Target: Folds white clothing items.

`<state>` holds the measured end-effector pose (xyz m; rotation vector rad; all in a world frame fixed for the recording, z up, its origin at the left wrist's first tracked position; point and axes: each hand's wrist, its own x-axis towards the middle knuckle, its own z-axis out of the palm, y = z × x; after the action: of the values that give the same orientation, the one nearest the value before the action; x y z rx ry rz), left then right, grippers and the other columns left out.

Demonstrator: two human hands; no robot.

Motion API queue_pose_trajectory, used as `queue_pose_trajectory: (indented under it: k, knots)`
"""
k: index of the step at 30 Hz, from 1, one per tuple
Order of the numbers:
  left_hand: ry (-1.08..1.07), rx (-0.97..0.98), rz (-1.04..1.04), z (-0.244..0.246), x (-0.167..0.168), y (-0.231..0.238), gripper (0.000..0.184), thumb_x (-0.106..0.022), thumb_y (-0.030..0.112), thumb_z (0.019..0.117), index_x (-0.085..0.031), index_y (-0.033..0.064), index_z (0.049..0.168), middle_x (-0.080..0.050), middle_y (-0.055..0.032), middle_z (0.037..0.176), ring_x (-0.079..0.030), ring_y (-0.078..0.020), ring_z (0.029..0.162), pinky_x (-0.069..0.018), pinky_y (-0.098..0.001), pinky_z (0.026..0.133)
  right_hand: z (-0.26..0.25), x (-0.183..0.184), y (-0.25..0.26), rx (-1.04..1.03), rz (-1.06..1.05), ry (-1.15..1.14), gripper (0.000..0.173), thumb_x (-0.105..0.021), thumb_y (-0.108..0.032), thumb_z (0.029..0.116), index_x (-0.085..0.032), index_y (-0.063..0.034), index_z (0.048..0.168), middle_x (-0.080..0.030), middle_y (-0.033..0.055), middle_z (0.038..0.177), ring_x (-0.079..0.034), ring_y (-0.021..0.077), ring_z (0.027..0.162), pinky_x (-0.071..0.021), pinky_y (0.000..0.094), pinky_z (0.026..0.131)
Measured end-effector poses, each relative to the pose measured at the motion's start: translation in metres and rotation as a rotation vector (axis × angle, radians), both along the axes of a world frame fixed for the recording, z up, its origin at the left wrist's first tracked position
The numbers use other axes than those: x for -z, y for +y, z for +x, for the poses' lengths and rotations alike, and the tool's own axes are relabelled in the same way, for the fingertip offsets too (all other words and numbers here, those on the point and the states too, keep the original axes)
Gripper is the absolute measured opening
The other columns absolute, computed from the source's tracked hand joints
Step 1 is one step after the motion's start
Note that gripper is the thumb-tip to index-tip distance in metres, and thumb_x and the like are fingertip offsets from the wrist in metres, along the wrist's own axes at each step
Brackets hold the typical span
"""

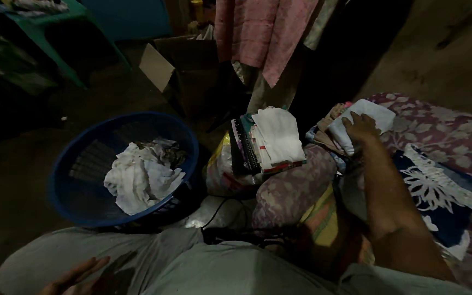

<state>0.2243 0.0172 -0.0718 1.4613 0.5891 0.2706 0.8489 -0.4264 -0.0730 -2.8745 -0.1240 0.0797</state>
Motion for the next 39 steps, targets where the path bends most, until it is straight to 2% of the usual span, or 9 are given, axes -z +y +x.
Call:
queue_pose_trajectory:
  k: [5,10,13,15,18,23,31,35,39]
  knots:
    - [0.12,-0.155,0.08,-0.027,-0.005,0.0,0.032,-0.043,0.012,0.1049,-0.054,0.0073,0.135,-0.066,0.0051,0.13,-0.068,-0.0071,0.103,-0.057,-0.0302,0.092,-0.013,-0.052,0.047,-0.054,0.061,-0.137,0.075,-0.045,-0.055,0.1053,-0.038,-0.0004,0.156,-0.025,0.0391,0.159,-0.021,0.0627,0.145,-0.0171,0.0834,0.109]
    - [0.345,-0.359,0.223,-0.073,0.003,0.012,0.04,-0.049,0.022,0.1031,-0.053,0.0024,0.138,-0.063,-0.0018,0.128,-0.065,-0.0037,0.106,-0.0556,-0.024,0.092,-0.081,-0.1,0.2,-0.675,0.175,-0.241,0.05,-0.051,-0.032,0.1075,-0.054,0.0041,0.142,-0.038,0.0354,0.152,-0.038,0.0543,0.14,-0.0335,0.0681,0.112]
    - [0.413,-0.463,0.444,-0.085,0.021,0.013,0.049,-0.053,0.03,0.1025,-0.053,-0.0014,0.14,-0.057,-0.0144,0.139,-0.059,-0.007,0.119,-0.0499,-0.0258,0.098,-0.131,-0.103,0.304,-1.04,0.193,-0.246,0.044,-0.057,-0.028,0.1043,-0.06,0.0023,0.136,-0.046,0.0335,0.146,-0.044,0.0505,0.137,-0.0364,0.0629,0.112]
    - [0.409,-0.452,0.586,-0.077,0.032,0.015,0.054,-0.054,0.032,0.1012,-0.052,-0.0027,0.142,-0.039,-0.0246,0.157,-0.047,-0.0264,0.14,-0.0432,-0.0401,0.111,-0.152,-0.081,0.372,-1.233,0.126,-0.16,0.046,-0.058,-0.034,0.104,-0.062,-0.0005,0.136,-0.051,0.0302,0.144,-0.047,0.0484,0.136,-0.0385,0.0634,0.111]
    - [0.404,-0.446,0.687,-0.049,0.049,0.022,0.069,-0.06,0.041,0.0949,-0.048,-0.0025,0.147,-0.023,-0.0316,0.162,-0.028,-0.0476,0.149,-0.0295,-0.0592,0.118,-0.187,-0.025,0.465,-1.384,-0.046,0.149,0.046,-0.059,-0.036,0.1042,-0.062,-0.0028,0.137,-0.055,0.028,0.14,-0.053,0.0477,0.13,-0.0417,0.0678,0.105]
    - [0.473,-0.532,0.948,-0.011,0.091,0.048,0.079,-0.052,0.067,0.0908,-0.057,0.0082,0.144,-0.033,-0.0295,0.16,-0.018,-0.0625,0.146,-0.0148,-0.0735,0.116,-0.25,0.099,0.562,-1.484,-0.322,0.514,0.041,-0.052,-0.03,0.1079,-0.064,0.001,0.132,-0.063,0.0277,0.131,-0.058,0.0447,0.126,-0.0411,0.0645,0.108]
    - [0.435,-0.744,1.142,-0.004,0.119,0.07,0.052,-0.045,0.061,0.0988,-0.071,0.0228,0.122,-0.058,-0.019,0.142,-0.034,-0.0523,0.142,-0.0234,-0.064,0.116,-0.328,0.253,0.604,-1.363,-0.494,0.806,0.048,-0.05,-0.028,0.1079,-0.052,0.0039,0.144,-0.053,0.0296,0.144,-0.05,0.044,0.137,-0.0372,0.0622,0.113]
    - [0.424,-0.763,1.145,-0.007,0.115,0.078,0.039,-0.052,0.053,0.097,-0.074,0.0236,0.11,-0.063,-0.0149,0.132,-0.04,-0.0442,0.139,-0.0238,-0.054,0.117,-0.336,0.283,0.616,-1.171,-0.473,0.76,0.056,-0.059,-0.026,0.1022,-0.046,-0.0005,0.15,-0.036,0.0312,0.156,-0.043,0.049,0.14,-0.0393,0.0633,0.112]
    - [0.457,-0.653,1.098,-0.011,0.102,0.106,0.038,-0.055,0.046,0.0931,-0.078,0.0176,0.104,-0.07,-0.015,0.12,-0.056,-0.0431,0.125,-0.0418,-0.056,0.106,-0.325,0.3,0.635,-0.945,-0.278,0.719,0.06,-0.057,-0.025,0.1027,-0.039,-0.0061,0.157,-0.019,0.0312,0.164,-0.035,0.0512,0.144,-0.0382,0.0611,0.113]
